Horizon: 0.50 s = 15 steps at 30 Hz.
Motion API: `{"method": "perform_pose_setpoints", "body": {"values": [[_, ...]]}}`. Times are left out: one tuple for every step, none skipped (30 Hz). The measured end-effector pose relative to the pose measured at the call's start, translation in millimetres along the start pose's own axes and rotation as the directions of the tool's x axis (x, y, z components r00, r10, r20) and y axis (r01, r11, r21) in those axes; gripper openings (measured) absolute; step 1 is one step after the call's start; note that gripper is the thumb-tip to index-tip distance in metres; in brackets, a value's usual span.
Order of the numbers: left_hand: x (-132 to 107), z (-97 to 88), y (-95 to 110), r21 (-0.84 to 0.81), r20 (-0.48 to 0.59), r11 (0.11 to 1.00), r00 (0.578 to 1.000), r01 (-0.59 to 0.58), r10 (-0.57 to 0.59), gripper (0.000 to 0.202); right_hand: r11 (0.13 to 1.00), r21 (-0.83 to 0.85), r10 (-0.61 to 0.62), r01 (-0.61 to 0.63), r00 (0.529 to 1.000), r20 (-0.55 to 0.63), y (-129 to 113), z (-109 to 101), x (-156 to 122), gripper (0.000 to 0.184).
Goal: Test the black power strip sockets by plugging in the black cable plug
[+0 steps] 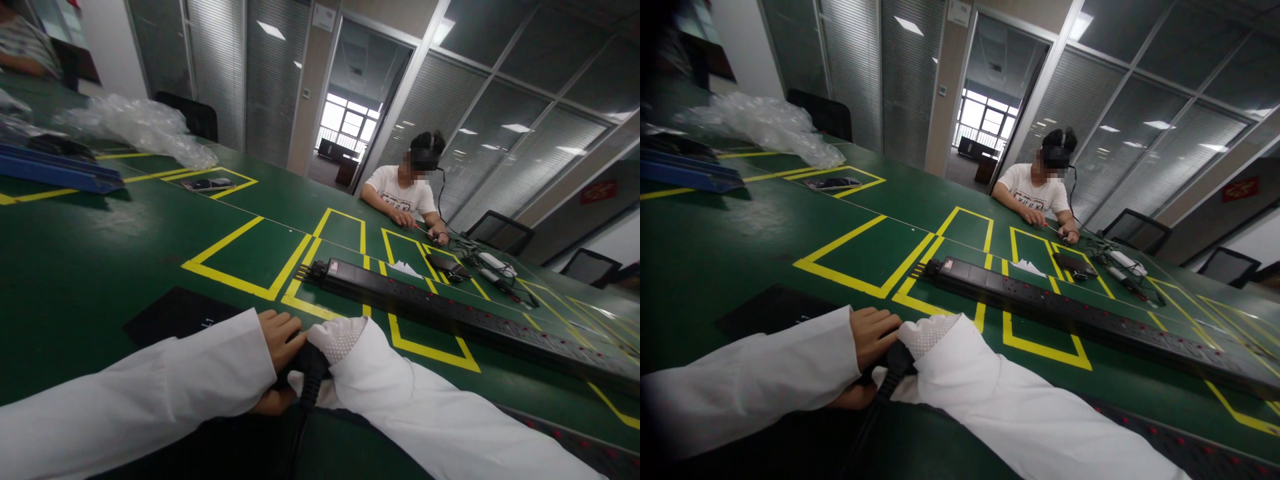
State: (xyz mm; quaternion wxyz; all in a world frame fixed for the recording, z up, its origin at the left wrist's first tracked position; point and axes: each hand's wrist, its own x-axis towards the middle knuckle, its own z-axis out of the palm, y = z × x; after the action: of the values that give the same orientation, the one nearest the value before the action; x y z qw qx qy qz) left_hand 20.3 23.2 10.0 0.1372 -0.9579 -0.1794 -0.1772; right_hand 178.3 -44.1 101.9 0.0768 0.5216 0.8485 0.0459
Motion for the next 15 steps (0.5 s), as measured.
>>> {"method": "perform_pose_setpoints", "body": {"values": [[-0.1,1.3,-0.3,0.001,-0.004,1.0,1.0,-0.002,0.002,0.022,1.0,-0.003,0.001,-0.001,1.0,0.002,0.0,0.4,0.1,0.019],[-0.2,2.5,-0.6,0.003,-0.009,1.0,1.0,-0.004,0.004,0.022,1.0,-0.006,0.002,-0.002,1.0,0.005,-0.1,0.6,0.2,0.019],[-0.4,3.5,-1.0,0.004,-0.014,1.0,1.0,-0.007,0.007,0.023,1.0,-0.007,0.002,-0.002,1.0,0.006,-0.1,0.7,0.1,0.02],[-0.6,4.3,-1.3,0.005,-0.017,1.0,1.0,-0.01,0.01,0.022,1.0,-0.007,0.002,-0.002,1.0,0.008,-0.2,0.7,0.0,0.021],[-0.8,4.7,-1.7,0.002,-0.018,1.0,1.0,-0.014,0.015,0.021,1.0,-0.007,0.003,-0.003,1.0,0.01,-0.3,0.6,-0.2,0.021],[-0.9,4.9,-2.0,-0.002,-0.015,1.0,1.0,-0.02,0.02,0.02,1.0,-0.006,0.004,-0.004,1.0,0.012,-0.4,0.4,-0.3,0.021],[-1.1,4.9,-2.2,-0.006,-0.011,1.0,1.0,-0.024,0.024,0.018,1.0,-0.006,0.006,-0.006,1.0,0.013,-0.6,0.2,-0.3,0.021],[-1.2,4.7,-2.2,-0.01,-0.008,1.0,1.0,-0.026,0.026,0.018,1.0,-0.006,0.007,-0.007,1.0,0.013,-0.8,-0.1,-0.3,0.021],[-1.2,4.4,-2.2,-0.01,-0.007,1.0,1.0,-0.025,0.025,0.017,1.0,-0.006,0.009,-0.009,1.0,0.014,-0.9,-0.3,-0.3,0.021],[-1.2,4.1,-2.0,-0.008,-0.008,1.0,1.0,-0.021,0.021,0.018,1.0,-0.007,0.011,-0.011,1.0,0.015,-1.1,-0.4,-0.3,0.022],[-1.2,3.8,-1.8,-0.005,-0.007,1.0,1.0,-0.016,0.016,0.018,1.0,-0.007,0.013,-0.013,1.0,0.015,-1.2,-0.6,-0.3,0.023],[-1.2,3.3,-1.7,-0.005,-0.001,1.0,1.0,-0.01,0.01,0.017,1.0,-0.007,0.014,-0.014,1.0,0.016,-1.2,-0.7,-0.3,0.024],[-1.1,2.8,-1.5,-0.008,0.008,1.0,1.0,-0.006,0.006,0.016,1.0,-0.006,0.014,-0.013,1.0,0.015,-1.2,-0.8,-0.4,0.022],[-1.0,2.0,-1.4,-0.015,0.022,1.0,1.0,-0.004,0.004,0.015,1.0,-0.006,0.013,-0.012,1.0,0.014,-1.2,-0.9,-0.5,0.021],[-1.0,1.0,-1.4,-0.022,0.037,1.0,0.999,-0.003,0.004,0.015,1.0,-0.006,0.011,-0.011,1.0,0.013,-1.1,-0.9,-0.7,0.02]]}}
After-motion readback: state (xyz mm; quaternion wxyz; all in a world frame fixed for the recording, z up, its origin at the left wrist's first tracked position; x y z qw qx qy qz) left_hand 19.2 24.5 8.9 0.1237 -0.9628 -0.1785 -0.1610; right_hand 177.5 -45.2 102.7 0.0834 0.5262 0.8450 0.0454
